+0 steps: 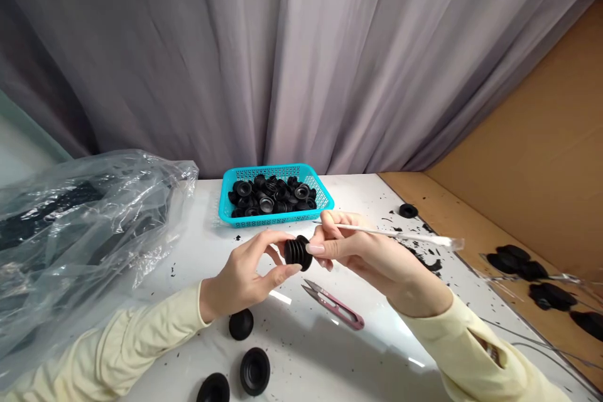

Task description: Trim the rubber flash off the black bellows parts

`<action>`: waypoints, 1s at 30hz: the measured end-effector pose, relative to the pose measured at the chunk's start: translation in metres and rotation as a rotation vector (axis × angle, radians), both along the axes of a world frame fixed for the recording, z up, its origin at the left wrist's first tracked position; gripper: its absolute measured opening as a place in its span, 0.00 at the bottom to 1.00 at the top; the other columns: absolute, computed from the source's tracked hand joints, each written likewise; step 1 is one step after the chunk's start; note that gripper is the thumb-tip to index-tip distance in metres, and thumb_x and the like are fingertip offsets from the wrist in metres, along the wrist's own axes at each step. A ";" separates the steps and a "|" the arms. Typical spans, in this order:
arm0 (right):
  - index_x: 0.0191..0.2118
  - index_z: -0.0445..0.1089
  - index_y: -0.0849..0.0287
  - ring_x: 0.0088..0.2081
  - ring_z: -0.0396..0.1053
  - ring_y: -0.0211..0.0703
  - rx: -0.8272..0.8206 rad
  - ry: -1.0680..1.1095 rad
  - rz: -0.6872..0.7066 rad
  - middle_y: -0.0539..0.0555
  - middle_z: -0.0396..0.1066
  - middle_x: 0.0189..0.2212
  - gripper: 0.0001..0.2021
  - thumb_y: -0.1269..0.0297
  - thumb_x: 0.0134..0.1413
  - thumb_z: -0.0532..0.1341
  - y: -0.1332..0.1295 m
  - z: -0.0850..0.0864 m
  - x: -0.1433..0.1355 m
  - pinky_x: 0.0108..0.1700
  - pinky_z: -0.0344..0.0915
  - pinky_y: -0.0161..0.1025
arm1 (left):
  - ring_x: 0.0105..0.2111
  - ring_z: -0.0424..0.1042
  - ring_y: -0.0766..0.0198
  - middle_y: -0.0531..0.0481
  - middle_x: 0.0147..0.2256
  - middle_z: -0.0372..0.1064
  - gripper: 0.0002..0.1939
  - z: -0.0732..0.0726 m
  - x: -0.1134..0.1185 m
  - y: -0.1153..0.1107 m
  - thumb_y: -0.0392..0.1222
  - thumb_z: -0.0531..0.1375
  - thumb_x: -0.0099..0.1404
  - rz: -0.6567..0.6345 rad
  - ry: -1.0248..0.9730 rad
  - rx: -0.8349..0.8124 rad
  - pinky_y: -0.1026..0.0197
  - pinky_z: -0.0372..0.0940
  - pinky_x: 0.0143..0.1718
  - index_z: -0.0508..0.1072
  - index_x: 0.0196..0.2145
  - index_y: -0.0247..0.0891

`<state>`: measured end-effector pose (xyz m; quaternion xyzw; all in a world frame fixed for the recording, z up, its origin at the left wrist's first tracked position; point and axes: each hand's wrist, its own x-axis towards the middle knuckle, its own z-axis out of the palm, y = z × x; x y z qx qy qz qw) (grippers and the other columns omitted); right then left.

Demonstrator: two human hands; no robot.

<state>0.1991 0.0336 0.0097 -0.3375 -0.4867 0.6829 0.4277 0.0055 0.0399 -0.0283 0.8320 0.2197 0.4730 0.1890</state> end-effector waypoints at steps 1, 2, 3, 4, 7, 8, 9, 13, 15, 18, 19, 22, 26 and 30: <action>0.18 0.50 0.57 0.21 0.61 0.33 -0.022 0.015 0.001 0.46 0.65 0.18 0.21 0.70 0.37 0.68 0.000 0.000 0.001 0.25 0.61 0.33 | 0.29 0.73 0.67 0.46 0.36 0.72 0.12 -0.001 0.001 0.001 0.41 0.58 0.64 0.007 -0.008 0.014 0.66 0.73 0.29 0.67 0.45 0.36; 0.18 0.50 0.57 0.21 0.60 0.33 -0.048 0.031 0.007 0.46 0.65 0.19 0.21 0.71 0.37 0.67 0.001 -0.001 0.002 0.24 0.60 0.32 | 0.28 0.73 0.67 0.46 0.36 0.72 0.12 -0.003 0.002 0.001 0.41 0.58 0.64 0.020 -0.013 0.023 0.66 0.73 0.29 0.67 0.45 0.36; 0.18 0.50 0.57 0.21 0.60 0.33 -0.075 0.047 0.019 0.46 0.65 0.19 0.21 0.72 0.37 0.67 0.001 -0.001 0.003 0.24 0.60 0.32 | 0.27 0.73 0.67 0.47 0.35 0.72 0.11 -0.004 0.003 0.002 0.41 0.58 0.64 0.036 -0.013 0.028 0.66 0.73 0.29 0.67 0.44 0.35; 0.18 0.49 0.57 0.21 0.60 0.33 -0.101 0.062 0.032 0.46 0.64 0.19 0.21 0.72 0.37 0.67 0.002 -0.002 0.004 0.24 0.60 0.32 | 0.27 0.73 0.67 0.47 0.34 0.72 0.11 -0.005 0.004 0.002 0.41 0.58 0.64 0.052 -0.010 0.029 0.66 0.73 0.29 0.67 0.44 0.35; 0.18 0.49 0.58 0.21 0.60 0.31 -0.157 0.095 0.067 0.46 0.65 0.20 0.21 0.74 0.38 0.66 0.003 -0.005 0.007 0.24 0.58 0.30 | 0.26 0.72 0.68 0.48 0.32 0.71 0.09 -0.005 0.005 0.002 0.41 0.57 0.65 0.084 0.000 0.026 0.66 0.73 0.28 0.66 0.42 0.35; 0.18 0.49 0.58 0.21 0.59 0.31 -0.172 0.101 0.071 0.46 0.64 0.20 0.21 0.74 0.38 0.66 0.004 -0.006 0.007 0.24 0.58 0.30 | 0.25 0.72 0.68 0.48 0.32 0.71 0.09 -0.005 0.005 0.002 0.40 0.56 0.65 0.089 0.000 0.027 0.67 0.73 0.28 0.66 0.42 0.35; 0.18 0.49 0.58 0.20 0.59 0.31 -0.189 0.106 0.074 0.45 0.64 0.19 0.21 0.74 0.38 0.66 0.004 -0.006 0.006 0.23 0.57 0.30 | 0.25 0.71 0.69 0.49 0.31 0.71 0.08 -0.004 0.005 0.003 0.39 0.56 0.65 0.095 -0.001 0.030 0.67 0.72 0.27 0.66 0.41 0.35; 0.18 0.47 0.57 0.19 0.56 0.30 -0.242 0.110 0.089 0.44 0.61 0.17 0.21 0.73 0.38 0.65 0.005 -0.006 0.003 0.22 0.55 0.29 | 0.23 0.70 0.69 0.51 0.28 0.68 0.06 -0.002 0.005 0.002 0.36 0.57 0.63 0.137 -0.016 0.031 0.68 0.71 0.25 0.67 0.39 0.35; 0.18 0.46 0.57 0.18 0.55 0.29 -0.249 0.101 0.098 0.44 0.60 0.16 0.21 0.72 0.38 0.65 0.005 -0.007 0.001 0.21 0.53 0.30 | 0.22 0.69 0.70 0.52 0.26 0.67 0.04 -0.001 0.006 0.002 0.34 0.56 0.62 0.150 -0.025 0.032 0.68 0.70 0.24 0.66 0.37 0.36; 0.18 0.46 0.57 0.17 0.54 0.29 -0.250 0.084 0.113 0.43 0.59 0.15 0.23 0.71 0.37 0.66 0.007 -0.010 -0.001 0.20 0.51 0.30 | 0.21 0.67 0.70 0.53 0.25 0.67 0.03 0.000 0.006 0.002 0.33 0.56 0.62 0.147 -0.027 0.047 0.68 0.69 0.22 0.66 0.35 0.36; 0.18 0.46 0.57 0.17 0.54 0.29 -0.251 0.082 0.113 0.43 0.59 0.15 0.23 0.71 0.36 0.66 0.008 -0.012 0.000 0.20 0.51 0.31 | 0.21 0.67 0.70 0.53 0.25 0.67 0.03 0.001 0.005 0.003 0.33 0.56 0.62 0.145 -0.019 0.052 0.68 0.68 0.22 0.66 0.35 0.36; 0.19 0.50 0.57 0.18 0.56 0.30 -0.203 0.038 0.111 0.44 0.62 0.18 0.22 0.70 0.38 0.69 0.012 -0.014 0.005 0.21 0.55 0.31 | 0.20 0.65 0.71 0.54 0.23 0.66 0.02 0.008 0.003 0.003 0.35 0.57 0.61 0.129 0.036 -0.043 0.69 0.67 0.21 0.66 0.31 0.36; 0.26 0.64 0.59 0.26 0.66 0.36 0.110 -0.248 -0.021 0.53 0.72 0.31 0.14 0.55 0.56 0.63 0.010 -0.010 0.016 0.24 0.64 0.33 | 0.16 0.62 0.74 0.57 0.20 0.61 0.07 0.025 0.000 0.003 0.38 0.57 0.60 0.096 0.108 -0.427 0.70 0.63 0.16 0.64 0.26 0.36; 0.37 0.73 0.58 0.16 0.62 0.36 0.439 -0.582 -0.213 0.51 0.71 0.19 0.24 0.49 0.67 0.45 0.003 -0.001 0.024 0.18 0.61 0.33 | 0.12 0.60 0.75 0.59 0.18 0.58 0.10 0.037 -0.002 0.001 0.39 0.58 0.59 0.031 0.098 -0.782 0.72 0.56 0.11 0.61 0.23 0.36</action>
